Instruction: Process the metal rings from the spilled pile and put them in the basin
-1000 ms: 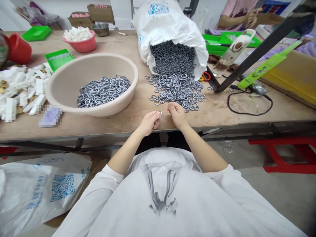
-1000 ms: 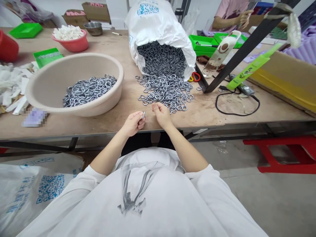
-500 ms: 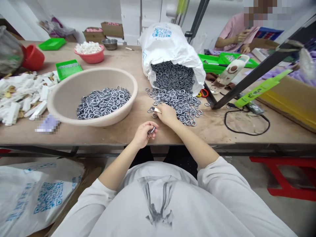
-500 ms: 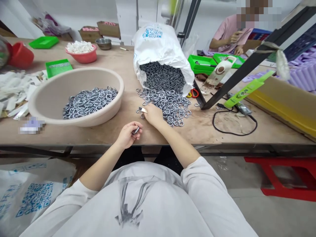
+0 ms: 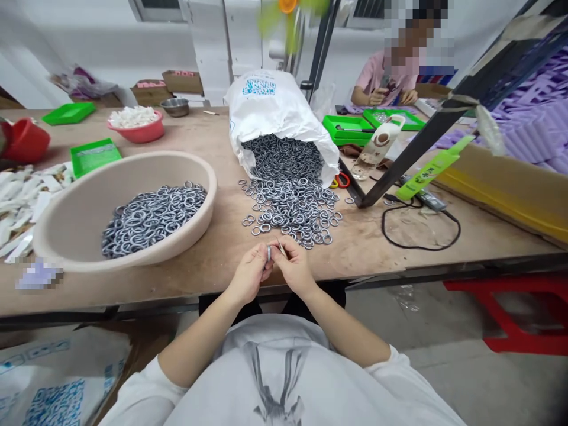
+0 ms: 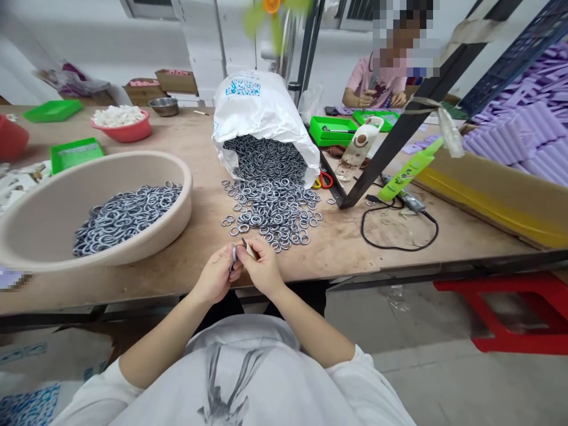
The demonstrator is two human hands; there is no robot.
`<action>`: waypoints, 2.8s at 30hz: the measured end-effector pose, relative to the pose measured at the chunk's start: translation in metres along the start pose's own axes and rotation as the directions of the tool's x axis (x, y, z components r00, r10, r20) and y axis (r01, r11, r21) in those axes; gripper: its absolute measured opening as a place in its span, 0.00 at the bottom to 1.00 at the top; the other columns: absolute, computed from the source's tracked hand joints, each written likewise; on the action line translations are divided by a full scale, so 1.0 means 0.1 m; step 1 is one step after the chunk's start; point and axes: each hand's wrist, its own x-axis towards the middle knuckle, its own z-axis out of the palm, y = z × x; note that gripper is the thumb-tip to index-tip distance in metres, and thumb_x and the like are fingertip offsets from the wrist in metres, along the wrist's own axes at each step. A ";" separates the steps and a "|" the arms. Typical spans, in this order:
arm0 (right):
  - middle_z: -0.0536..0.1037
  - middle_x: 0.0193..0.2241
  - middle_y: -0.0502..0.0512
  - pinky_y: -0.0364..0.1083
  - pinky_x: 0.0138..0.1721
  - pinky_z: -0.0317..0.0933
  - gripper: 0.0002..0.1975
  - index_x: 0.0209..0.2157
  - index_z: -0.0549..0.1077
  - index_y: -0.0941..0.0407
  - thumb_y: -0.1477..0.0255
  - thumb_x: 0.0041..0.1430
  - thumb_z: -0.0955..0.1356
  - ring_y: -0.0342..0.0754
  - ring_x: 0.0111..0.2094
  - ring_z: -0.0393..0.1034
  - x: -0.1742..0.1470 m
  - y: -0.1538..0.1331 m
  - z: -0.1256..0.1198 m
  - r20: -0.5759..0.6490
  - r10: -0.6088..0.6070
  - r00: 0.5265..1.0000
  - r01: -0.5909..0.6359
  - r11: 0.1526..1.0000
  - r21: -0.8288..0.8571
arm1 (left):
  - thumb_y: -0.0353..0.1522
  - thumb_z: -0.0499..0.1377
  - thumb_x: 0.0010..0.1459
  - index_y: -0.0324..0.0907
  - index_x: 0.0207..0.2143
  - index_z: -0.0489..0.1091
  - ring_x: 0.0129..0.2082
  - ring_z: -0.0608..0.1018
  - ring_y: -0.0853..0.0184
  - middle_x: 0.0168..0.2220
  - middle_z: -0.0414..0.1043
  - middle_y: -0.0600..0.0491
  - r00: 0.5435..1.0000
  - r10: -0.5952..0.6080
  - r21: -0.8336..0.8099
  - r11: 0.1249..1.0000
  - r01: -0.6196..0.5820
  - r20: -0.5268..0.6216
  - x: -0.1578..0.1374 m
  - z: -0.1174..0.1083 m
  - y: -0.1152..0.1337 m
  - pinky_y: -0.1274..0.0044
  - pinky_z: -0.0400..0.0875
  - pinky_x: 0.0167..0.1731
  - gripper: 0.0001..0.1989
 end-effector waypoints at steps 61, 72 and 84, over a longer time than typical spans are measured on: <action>0.76 0.30 0.54 0.45 0.30 0.55 0.15 0.30 0.76 0.56 0.60 0.64 0.67 0.45 0.29 0.65 0.54 -0.05 -0.12 0.260 0.245 0.934 -0.087 0.862 -0.499 | 0.39 0.57 0.57 0.38 0.32 0.70 0.21 0.74 0.71 0.26 0.69 0.54 0.937 -0.301 -0.378 0.900 0.217 -0.178 -0.07 -0.33 0.23 0.83 0.65 0.13 0.11; 0.71 0.23 0.46 0.41 0.25 0.60 0.15 0.33 0.76 0.54 0.55 0.58 0.72 0.40 0.23 0.63 0.07 -0.04 0.01 0.108 0.285 0.952 -0.298 0.946 0.129 | 0.53 0.66 0.52 0.38 0.33 0.68 0.17 0.64 0.79 0.27 0.68 0.56 0.985 -0.172 -0.167 0.971 0.172 0.011 -0.04 -0.04 0.06 0.86 0.49 0.12 0.26; 0.74 0.29 0.52 0.46 0.35 0.60 0.21 0.36 0.72 0.54 0.50 0.65 0.63 0.47 0.31 0.67 -0.03 -0.17 -0.12 0.217 0.023 0.976 0.066 0.917 -0.394 | 0.50 0.68 0.52 0.40 0.26 0.62 0.15 0.56 0.81 0.20 0.58 0.61 0.993 -0.062 -0.195 0.980 0.042 -0.100 -0.06 -0.02 0.07 0.87 0.46 0.13 0.26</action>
